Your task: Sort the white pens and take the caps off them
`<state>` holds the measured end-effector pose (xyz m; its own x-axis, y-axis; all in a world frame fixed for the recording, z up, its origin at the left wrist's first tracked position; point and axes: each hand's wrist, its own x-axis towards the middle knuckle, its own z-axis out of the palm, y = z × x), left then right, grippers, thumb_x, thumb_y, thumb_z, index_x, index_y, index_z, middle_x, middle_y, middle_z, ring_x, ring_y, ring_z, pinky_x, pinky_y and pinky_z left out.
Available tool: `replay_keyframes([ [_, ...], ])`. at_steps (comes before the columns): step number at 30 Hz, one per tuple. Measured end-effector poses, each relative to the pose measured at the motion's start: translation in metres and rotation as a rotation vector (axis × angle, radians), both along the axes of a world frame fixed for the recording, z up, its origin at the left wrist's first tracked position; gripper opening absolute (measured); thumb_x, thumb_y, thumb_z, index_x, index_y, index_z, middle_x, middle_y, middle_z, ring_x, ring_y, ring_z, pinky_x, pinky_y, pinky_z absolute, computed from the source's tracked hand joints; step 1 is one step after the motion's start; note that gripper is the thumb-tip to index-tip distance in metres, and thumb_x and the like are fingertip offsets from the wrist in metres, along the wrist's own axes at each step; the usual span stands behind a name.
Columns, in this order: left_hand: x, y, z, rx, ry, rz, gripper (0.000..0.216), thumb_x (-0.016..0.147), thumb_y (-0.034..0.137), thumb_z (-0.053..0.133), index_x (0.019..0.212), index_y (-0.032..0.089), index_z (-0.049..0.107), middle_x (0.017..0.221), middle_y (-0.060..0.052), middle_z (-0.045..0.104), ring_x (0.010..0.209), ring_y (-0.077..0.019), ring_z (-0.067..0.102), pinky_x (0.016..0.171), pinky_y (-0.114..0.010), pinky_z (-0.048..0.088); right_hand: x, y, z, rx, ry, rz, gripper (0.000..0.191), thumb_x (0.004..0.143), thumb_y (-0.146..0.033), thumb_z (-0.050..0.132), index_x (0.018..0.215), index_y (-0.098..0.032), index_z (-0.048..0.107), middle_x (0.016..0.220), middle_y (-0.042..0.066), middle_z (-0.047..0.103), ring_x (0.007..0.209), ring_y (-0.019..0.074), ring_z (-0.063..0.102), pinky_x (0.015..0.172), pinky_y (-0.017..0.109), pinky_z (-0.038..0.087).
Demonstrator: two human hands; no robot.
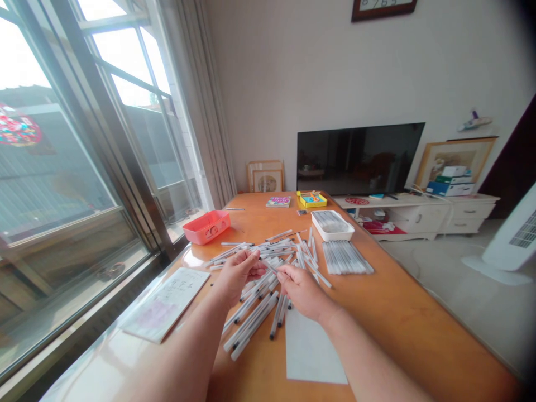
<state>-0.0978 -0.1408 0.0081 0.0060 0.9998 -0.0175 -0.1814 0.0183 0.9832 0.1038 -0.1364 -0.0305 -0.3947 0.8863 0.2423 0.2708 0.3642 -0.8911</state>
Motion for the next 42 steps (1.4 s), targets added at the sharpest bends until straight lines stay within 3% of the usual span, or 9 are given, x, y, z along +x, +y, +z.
replay_keyframes([
  [4, 0.001, 0.001, -0.002, 0.024, 0.031, 0.011, 0.033, 0.078, 0.043, 0.08, 0.079, 0.016, 0.062, 0.078, -0.005, 0.07, 0.074, -0.0153, 0.066, 0.075, -0.028, 0.051, -0.001, -0.001, 0.001, -0.046, 0.014, 0.013, 0.032, 0.097, -0.045, 0.045, 0.092, -0.021, 0.066, 0.069, 0.0, 0.061, 0.066, 0.0168, 0.057, 0.06, 0.027, 0.041],
  [10, -0.003, -0.001, 0.003, 0.027, -0.101, -0.139, 0.036, 0.079, 0.037, 0.079, 0.108, 0.017, 0.071, 0.114, -0.011, 0.07, 0.091, -0.0184, 0.066, 0.083, -0.032, 0.052, -0.003, -0.007, 0.012, -0.221, 0.132, 0.098, 0.037, 0.099, -0.047, 0.043, 0.075, -0.021, 0.053, 0.068, -0.001, 0.061, 0.058, 0.0131, 0.054, 0.061, 0.027, 0.044],
  [12, -0.002, -0.002, 0.005, 0.011, -0.089, -0.09, 0.038, 0.079, 0.042, 0.078, 0.109, 0.019, 0.071, 0.108, -0.009, 0.07, 0.089, -0.018, 0.066, 0.078, -0.031, 0.052, -0.003, -0.009, 0.014, -0.214, 0.142, 0.102, 0.037, 0.099, -0.048, 0.043, 0.076, -0.021, 0.052, 0.068, -0.001, 0.061, 0.057, 0.0126, 0.053, 0.062, 0.027, 0.045],
  [16, 0.002, -0.003, 0.002, 0.013, 0.044, 0.081, 0.038, 0.078, 0.053, 0.076, 0.084, 0.018, 0.064, 0.077, 0.0, 0.062, 0.066, -0.0106, 0.057, 0.062, -0.024, 0.046, -0.005, -0.009, 0.013, -0.217, 0.138, 0.115, 0.033, 0.099, -0.046, 0.044, 0.081, -0.021, 0.055, 0.067, -0.002, 0.06, 0.058, 0.013, 0.054, 0.06, 0.026, 0.044],
  [18, 0.002, -0.002, 0.0, 0.032, 0.088, 0.09, 0.039, 0.078, 0.053, 0.076, 0.076, 0.017, 0.06, 0.072, 0.001, 0.059, 0.061, -0.0087, 0.052, 0.06, -0.022, 0.043, -0.005, -0.008, 0.01, -0.216, 0.128, 0.123, 0.032, 0.099, -0.044, 0.044, 0.082, -0.021, 0.056, 0.067, -0.002, 0.06, 0.058, 0.0132, 0.054, 0.059, 0.026, 0.044],
  [21, -0.001, -0.001, 0.001, 0.047, 0.067, 0.013, 0.033, 0.079, 0.045, 0.078, 0.08, 0.016, 0.062, 0.075, -0.002, 0.062, 0.068, -0.0106, 0.056, 0.065, -0.023, 0.044, -0.005, -0.008, 0.009, -0.215, 0.116, 0.126, 0.034, 0.1, -0.045, 0.043, 0.079, -0.021, 0.054, 0.066, -0.002, 0.06, 0.057, 0.0128, 0.054, 0.059, 0.026, 0.044],
  [26, -0.004, -0.003, 0.008, 0.022, -0.078, -0.123, 0.033, 0.08, 0.039, 0.077, 0.103, 0.017, 0.069, 0.109, -0.01, 0.067, 0.094, -0.0192, 0.063, 0.079, -0.03, 0.05, -0.006, -0.009, 0.01, -0.213, 0.128, 0.128, 0.038, 0.1, -0.048, 0.043, 0.077, -0.02, 0.053, 0.066, -0.002, 0.06, 0.057, 0.0123, 0.054, 0.06, 0.026, 0.044],
  [32, 0.001, -0.006, 0.009, -0.002, 0.127, 0.104, 0.039, 0.077, 0.054, 0.076, 0.079, 0.018, 0.06, 0.079, -0.002, 0.063, 0.071, -0.0128, 0.057, 0.064, -0.024, 0.044, -0.007, -0.009, 0.01, -0.196, 0.119, 0.123, 0.037, 0.1, -0.049, 0.043, 0.083, -0.02, 0.056, 0.066, -0.002, 0.059, 0.058, 0.0128, 0.054, 0.059, 0.025, 0.044],
  [42, 0.0, -0.004, 0.009, -0.023, 0.109, 0.083, 0.04, 0.073, 0.052, 0.079, 0.074, 0.018, 0.059, 0.074, -0.003, 0.065, 0.068, -0.0137, 0.06, 0.065, -0.026, 0.045, -0.007, -0.009, 0.008, -0.173, 0.095, 0.121, 0.037, 0.1, -0.051, 0.042, 0.087, -0.021, 0.059, 0.065, -0.002, 0.059, 0.057, 0.0133, 0.053, 0.057, 0.026, 0.041],
])
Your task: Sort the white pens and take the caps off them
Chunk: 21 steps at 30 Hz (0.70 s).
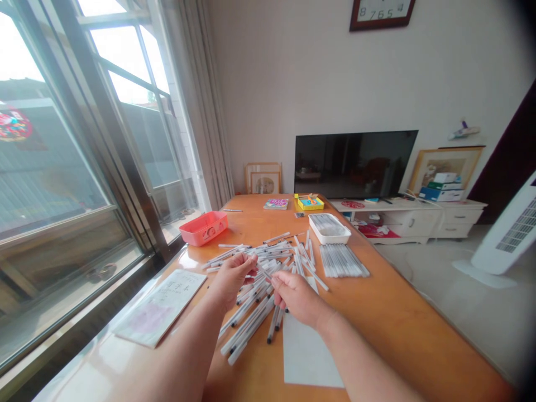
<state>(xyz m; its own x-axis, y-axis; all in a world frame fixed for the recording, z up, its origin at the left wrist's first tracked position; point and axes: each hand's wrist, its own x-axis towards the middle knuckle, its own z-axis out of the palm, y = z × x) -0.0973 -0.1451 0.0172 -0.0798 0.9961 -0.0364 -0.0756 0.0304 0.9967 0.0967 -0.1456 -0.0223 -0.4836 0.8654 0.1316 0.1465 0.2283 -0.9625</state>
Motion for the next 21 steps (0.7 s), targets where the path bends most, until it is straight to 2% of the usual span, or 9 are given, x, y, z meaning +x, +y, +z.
replay_keyframes([
  [2, -0.0015, 0.0003, 0.0004, 0.017, -0.04, -0.043, 0.035, 0.074, 0.047, 0.08, 0.077, 0.017, 0.063, 0.078, -0.004, 0.066, 0.071, -0.014, 0.061, 0.068, -0.027, 0.047, 0.0, 0.0, 0.0, -0.001, 0.008, 0.003, 0.037, 0.1, -0.05, 0.041, 0.087, -0.02, 0.059, 0.065, -0.002, 0.059, 0.057, 0.0134, 0.054, 0.057, 0.026, 0.042],
  [5, -0.0042, -0.0001, 0.0018, 0.03, -0.14, -0.163, 0.028, 0.075, 0.038, 0.08, 0.089, 0.016, 0.07, 0.1, -0.009, 0.07, 0.084, -0.0161, 0.063, 0.076, -0.028, 0.05, 0.0004, 0.0001, 0.0, -0.004, 0.003, 0.005, 0.038, 0.1, -0.049, 0.042, 0.081, -0.02, 0.055, 0.065, -0.002, 0.059, 0.057, 0.0129, 0.054, 0.056, 0.025, 0.041],
  [7, -0.0044, -0.0008, 0.0029, 0.011, -0.177, -0.183, 0.029, 0.076, 0.037, 0.079, 0.096, 0.017, 0.072, 0.11, -0.01, 0.069, 0.088, -0.0168, 0.063, 0.078, -0.029, 0.051, 0.0005, 0.0003, -0.0005, -0.003, -0.007, 0.006, 0.038, 0.1, -0.049, 0.042, 0.08, -0.02, 0.055, 0.065, -0.001, 0.059, 0.057, 0.0125, 0.053, 0.055, 0.025, 0.04],
  [9, -0.003, -0.0013, 0.0031, -0.015, -0.16, -0.13, 0.031, 0.077, 0.041, 0.079, 0.096, 0.019, 0.071, 0.106, -0.008, 0.07, 0.086, -0.0167, 0.064, 0.075, -0.029, 0.051, 0.0001, 0.0006, -0.0014, 0.003, -0.012, 0.002, 0.037, 0.1, -0.049, 0.042, 0.083, -0.02, 0.057, 0.066, -0.002, 0.059, 0.056, 0.0124, 0.052, 0.055, 0.025, 0.039],
  [12, -0.0001, -0.0007, 0.0018, -0.024, -0.069, -0.002, 0.036, 0.073, 0.05, 0.081, 0.082, 0.019, 0.065, 0.085, -0.004, 0.067, 0.077, -0.0155, 0.063, 0.068, -0.027, 0.048, -0.0007, 0.0008, -0.0027, 0.013, -0.007, 0.0, 0.035, 0.101, -0.047, 0.041, 0.09, -0.02, 0.061, 0.067, -0.002, 0.059, 0.057, 0.0129, 0.053, 0.056, 0.025, 0.041],
  [14, 0.0004, 0.0004, 0.0009, -0.011, -0.038, 0.041, 0.039, 0.07, 0.05, 0.083, 0.074, 0.017, 0.061, 0.075, -0.002, 0.064, 0.071, -0.0137, 0.06, 0.066, -0.025, 0.046, -0.0008, 0.0008, -0.0033, 0.017, -0.007, -0.002, 0.034, 0.101, -0.047, 0.041, 0.093, -0.02, 0.062, 0.066, -0.002, 0.059, 0.058, 0.0132, 0.053, 0.057, 0.025, 0.041],
  [21, -0.003, 0.0019, 0.0016, -0.018, -0.12, -0.04, 0.036, 0.069, 0.044, 0.085, 0.081, 0.016, 0.068, 0.086, -0.005, 0.068, 0.075, -0.0131, 0.061, 0.07, -0.026, 0.048, -0.0011, 0.0008, -0.0037, 0.028, -0.005, -0.007, 0.036, 0.101, -0.048, 0.041, 0.083, -0.021, 0.058, 0.066, -0.002, 0.06, 0.057, 0.0134, 0.053, 0.057, 0.025, 0.041],
])
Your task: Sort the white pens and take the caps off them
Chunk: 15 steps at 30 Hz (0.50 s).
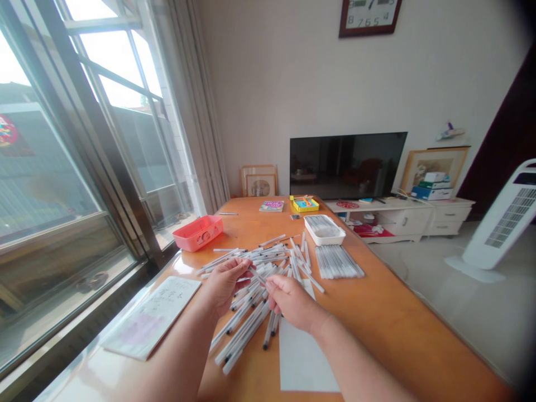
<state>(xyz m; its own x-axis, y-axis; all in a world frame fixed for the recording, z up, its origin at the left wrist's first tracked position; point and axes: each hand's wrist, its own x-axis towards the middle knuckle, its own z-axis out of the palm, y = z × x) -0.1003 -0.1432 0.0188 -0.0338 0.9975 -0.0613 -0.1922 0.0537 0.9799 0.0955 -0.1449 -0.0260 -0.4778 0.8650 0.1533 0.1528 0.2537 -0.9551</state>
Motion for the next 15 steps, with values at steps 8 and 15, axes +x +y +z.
replay_keyframes([
  [8, -0.001, 0.002, -0.006, 0.057, 0.048, 0.003, 0.037, 0.074, 0.046, 0.082, 0.074, 0.015, 0.063, 0.073, -0.003, 0.065, 0.068, -0.0125, 0.059, 0.07, -0.027, 0.048, -0.001, -0.003, 0.007, -0.038, 0.041, -0.009, 0.033, 0.1, -0.047, 0.042, 0.087, -0.021, 0.06, 0.065, -0.002, 0.059, 0.058, 0.0136, 0.054, 0.059, 0.026, 0.042],
  [15, 0.0, 0.001, 0.0, 0.162, -0.014, -0.074, 0.028, 0.078, 0.04, 0.08, 0.083, 0.015, 0.071, 0.083, -0.005, 0.068, 0.074, -0.0138, 0.061, 0.076, -0.027, 0.05, 0.002, -0.011, 0.025, -0.25, 0.222, 0.072, 0.033, 0.095, -0.046, 0.053, 0.077, -0.019, 0.057, 0.066, -0.001, 0.061, 0.055, 0.0111, 0.051, 0.062, 0.027, 0.041],
])
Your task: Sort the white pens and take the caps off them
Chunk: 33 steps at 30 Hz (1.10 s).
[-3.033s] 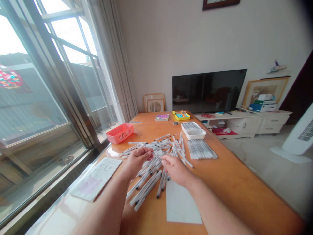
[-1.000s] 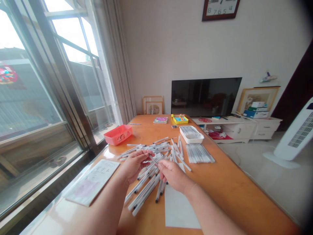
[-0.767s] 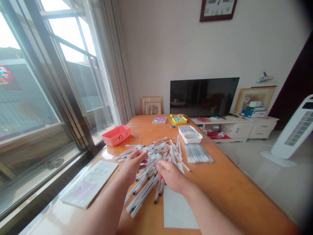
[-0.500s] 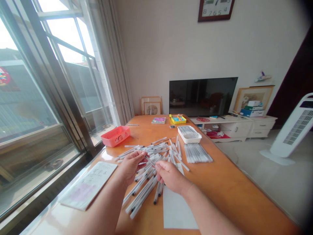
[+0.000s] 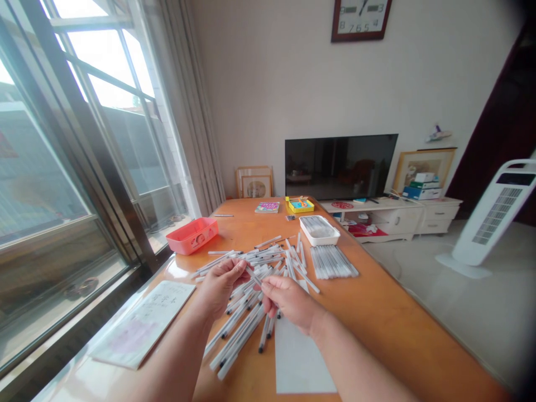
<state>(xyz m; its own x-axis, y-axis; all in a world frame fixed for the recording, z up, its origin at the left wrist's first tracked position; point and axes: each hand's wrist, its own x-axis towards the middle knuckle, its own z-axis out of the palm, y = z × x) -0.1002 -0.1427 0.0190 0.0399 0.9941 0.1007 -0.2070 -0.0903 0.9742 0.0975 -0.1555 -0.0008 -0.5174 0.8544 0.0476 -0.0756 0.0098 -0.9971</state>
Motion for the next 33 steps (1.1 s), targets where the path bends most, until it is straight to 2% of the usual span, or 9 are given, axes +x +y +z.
replay_keyframes([
  [4, 0.002, -0.001, 0.001, 0.037, -0.012, -0.021, 0.028, 0.08, 0.04, 0.078, 0.085, 0.014, 0.071, 0.091, -0.008, 0.069, 0.079, -0.0149, 0.061, 0.079, -0.029, 0.051, 0.0, 0.001, -0.002, -0.1, 0.115, 0.058, 0.036, 0.09, -0.051, 0.06, 0.077, -0.017, 0.06, 0.065, 0.001, 0.062, 0.054, 0.0111, 0.052, 0.06, 0.027, 0.04],
  [12, 0.008, -0.001, -0.002, -0.04, 0.036, 0.08, 0.035, 0.078, 0.047, 0.078, 0.078, 0.015, 0.065, 0.074, -0.004, 0.064, 0.07, -0.0141, 0.059, 0.073, -0.029, 0.049, 0.0, 0.004, -0.01, -0.2, 0.142, 0.069, 0.038, 0.088, -0.054, 0.063, 0.085, -0.016, 0.062, 0.067, 0.003, 0.067, 0.054, 0.0124, 0.056, 0.058, 0.027, 0.041],
  [18, 0.019, -0.005, -0.004, 0.01, 0.122, 0.192, 0.036, 0.077, 0.047, 0.077, 0.071, 0.016, 0.06, 0.065, 0.0, 0.06, 0.062, -0.0116, 0.053, 0.064, -0.025, 0.043, 0.004, 0.001, -0.005, -0.138, 0.023, 0.043, 0.033, 0.09, -0.052, 0.062, 0.092, -0.019, 0.06, 0.066, 0.001, 0.067, 0.055, 0.0127, 0.055, 0.058, 0.027, 0.043],
  [24, 0.029, -0.007, -0.012, 0.111, 0.196, 0.222, 0.036, 0.08, 0.048, 0.074, 0.071, 0.016, 0.06, 0.061, 0.001, 0.057, 0.059, -0.0104, 0.048, 0.058, -0.024, 0.036, 0.01, 0.006, -0.008, -0.108, -0.039, 0.073, 0.032, 0.094, -0.052, 0.057, 0.094, -0.02, 0.061, 0.07, 0.004, 0.068, 0.063, 0.0157, 0.059, 0.061, 0.029, 0.046],
  [33, 0.025, -0.011, -0.003, 0.042, -0.09, 0.045, 0.035, 0.075, 0.046, 0.08, 0.077, 0.014, 0.066, 0.072, -0.004, 0.065, 0.069, -0.0133, 0.059, 0.074, -0.029, 0.047, 0.012, 0.002, -0.007, -0.269, 0.157, 0.215, 0.028, 0.095, -0.048, 0.059, 0.095, -0.02, 0.06, 0.064, 0.002, 0.066, 0.055, 0.0126, 0.055, 0.056, 0.025, 0.039],
])
